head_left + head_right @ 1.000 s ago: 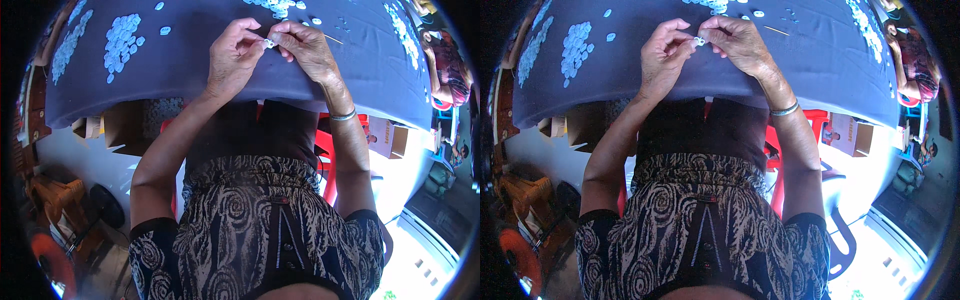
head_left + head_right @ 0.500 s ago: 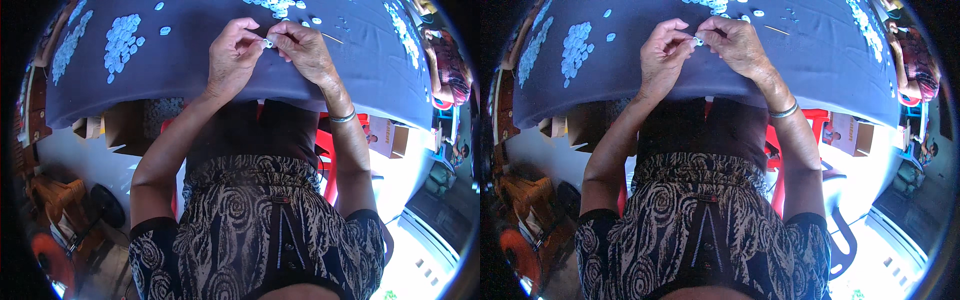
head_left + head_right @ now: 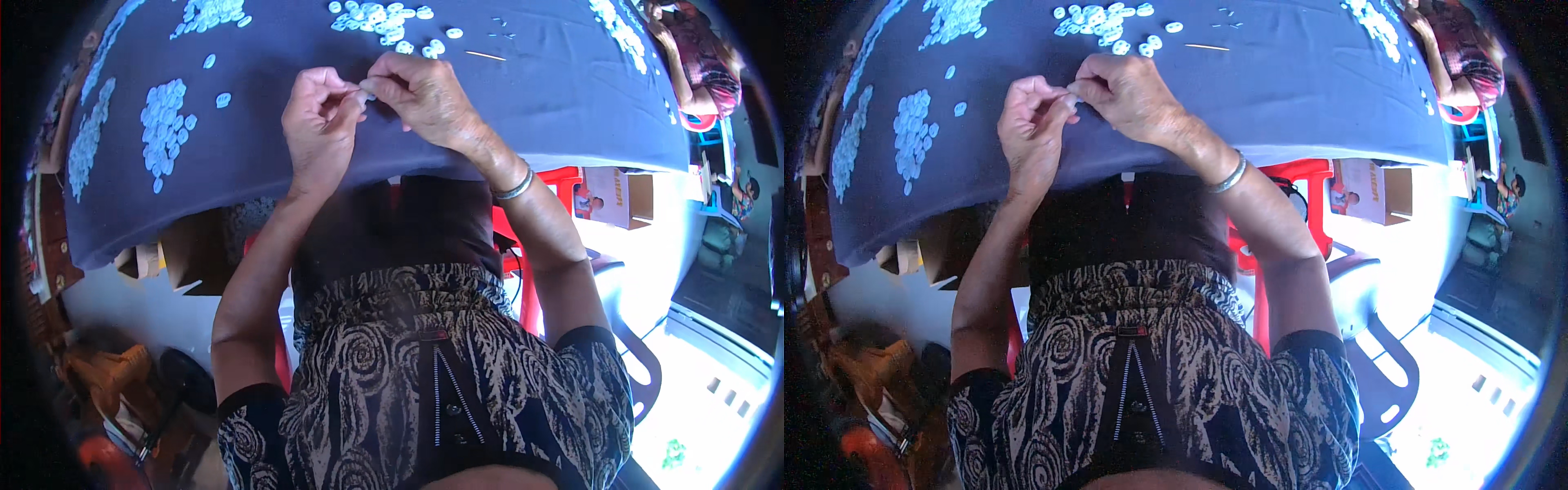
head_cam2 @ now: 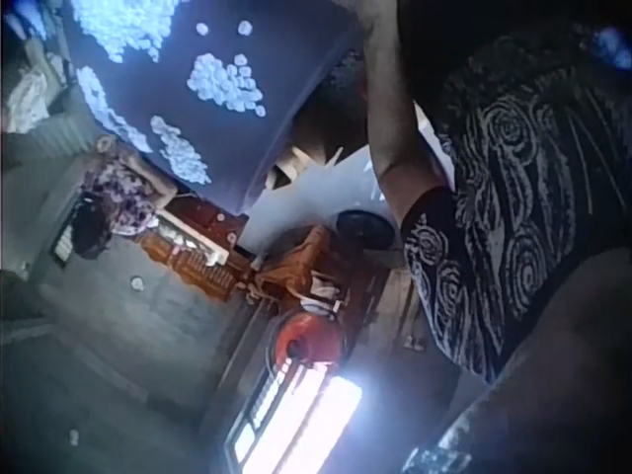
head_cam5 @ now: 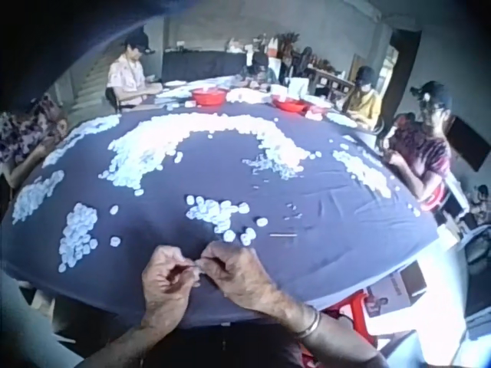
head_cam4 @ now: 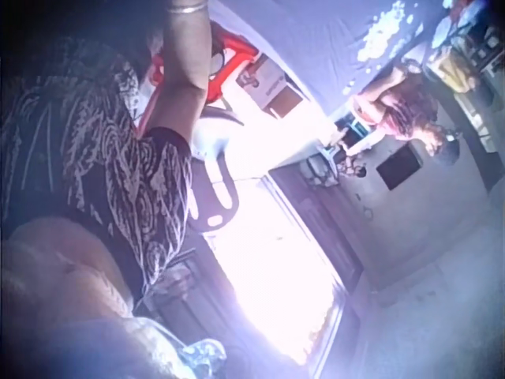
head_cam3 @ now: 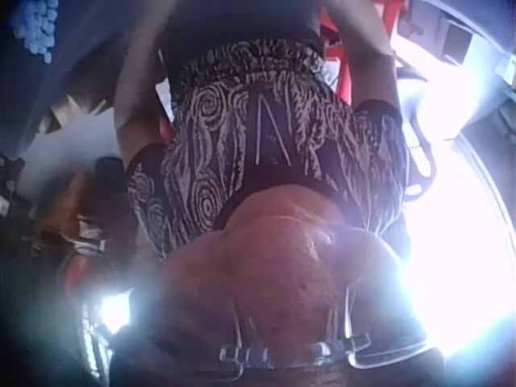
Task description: The person assembles plastic toggles by picking up plastic pieces from the table, fitting components into the toggle bodies, and pressing the parts together by hand.
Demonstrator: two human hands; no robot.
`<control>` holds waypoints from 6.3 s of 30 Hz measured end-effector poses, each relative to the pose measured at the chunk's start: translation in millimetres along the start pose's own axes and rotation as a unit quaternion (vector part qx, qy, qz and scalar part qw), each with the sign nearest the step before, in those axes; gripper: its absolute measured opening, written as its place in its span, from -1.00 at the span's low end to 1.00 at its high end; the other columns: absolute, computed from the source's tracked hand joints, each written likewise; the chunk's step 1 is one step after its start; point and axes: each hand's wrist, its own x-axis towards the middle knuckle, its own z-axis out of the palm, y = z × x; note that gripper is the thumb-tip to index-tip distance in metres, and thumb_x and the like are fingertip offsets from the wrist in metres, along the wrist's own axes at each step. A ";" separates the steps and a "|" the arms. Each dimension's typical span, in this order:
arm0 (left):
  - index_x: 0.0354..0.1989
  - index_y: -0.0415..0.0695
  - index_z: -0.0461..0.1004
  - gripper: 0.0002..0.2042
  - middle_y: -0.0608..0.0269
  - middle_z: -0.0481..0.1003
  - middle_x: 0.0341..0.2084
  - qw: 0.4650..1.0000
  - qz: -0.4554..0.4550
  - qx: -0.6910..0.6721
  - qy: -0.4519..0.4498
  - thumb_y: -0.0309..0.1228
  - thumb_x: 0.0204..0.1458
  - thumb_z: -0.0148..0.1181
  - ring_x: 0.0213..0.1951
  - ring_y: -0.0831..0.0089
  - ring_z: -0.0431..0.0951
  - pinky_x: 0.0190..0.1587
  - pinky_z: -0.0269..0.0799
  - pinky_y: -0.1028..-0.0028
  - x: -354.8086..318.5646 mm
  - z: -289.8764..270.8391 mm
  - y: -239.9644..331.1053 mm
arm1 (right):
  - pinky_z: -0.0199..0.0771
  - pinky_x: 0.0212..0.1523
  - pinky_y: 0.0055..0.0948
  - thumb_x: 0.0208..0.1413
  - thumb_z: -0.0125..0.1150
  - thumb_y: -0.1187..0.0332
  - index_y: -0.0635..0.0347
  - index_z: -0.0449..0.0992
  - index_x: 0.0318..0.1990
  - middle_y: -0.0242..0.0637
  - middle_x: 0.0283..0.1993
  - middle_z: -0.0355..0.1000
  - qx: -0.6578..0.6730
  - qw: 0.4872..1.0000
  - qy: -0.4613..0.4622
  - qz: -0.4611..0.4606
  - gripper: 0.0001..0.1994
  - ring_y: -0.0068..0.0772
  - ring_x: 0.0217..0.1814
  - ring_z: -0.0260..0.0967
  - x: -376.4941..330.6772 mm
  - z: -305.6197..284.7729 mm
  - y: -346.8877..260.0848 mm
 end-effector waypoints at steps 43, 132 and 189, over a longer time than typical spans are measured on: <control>-0.25 -0.16 0.32 -0.83 0.23 0.48 -0.41 0.999 0.015 0.024 -0.037 -0.64 0.05 0.15 -0.37 0.61 0.51 -0.36 0.49 0.63 2.2 -1.0 0.6 | 0.49 -0.18 -0.22 0.03 0.11 0.51 0.10 0.48 -0.11 -0.18 -0.20 0.39 -0.315 0.941 0.036 -0.119 -0.76 -0.03 -0.17 0.43 14.0 -63.7 52.2; -0.09 -0.17 0.36 -0.71 0.25 0.51 -0.37 0.994 -0.054 0.056 -0.073 -0.52 0.02 0.26 -0.31 0.62 0.49 -0.28 0.45 0.60 8.7 -14.6 8.8 | 0.45 -0.50 -0.53 -0.17 0.40 0.45 0.17 0.50 -0.22 -0.35 -0.35 0.40 -0.072 0.990 0.038 -0.113 -0.70 -0.57 -0.50 0.40 -7.5 4.0 3.5; -0.20 -0.23 0.49 -0.81 0.34 0.46 -0.38 0.996 -0.069 0.051 0.005 -0.38 0.09 0.19 -0.34 0.65 0.39 -0.17 0.35 0.55 -0.1 5.1 26.2 | 0.46 -0.53 -0.15 0.16 0.09 0.17 0.30 0.35 -0.33 -0.01 -0.60 0.42 -0.179 0.981 -0.002 -0.070 -0.69 0.06 -0.50 0.46 -10.1 10.3 -8.7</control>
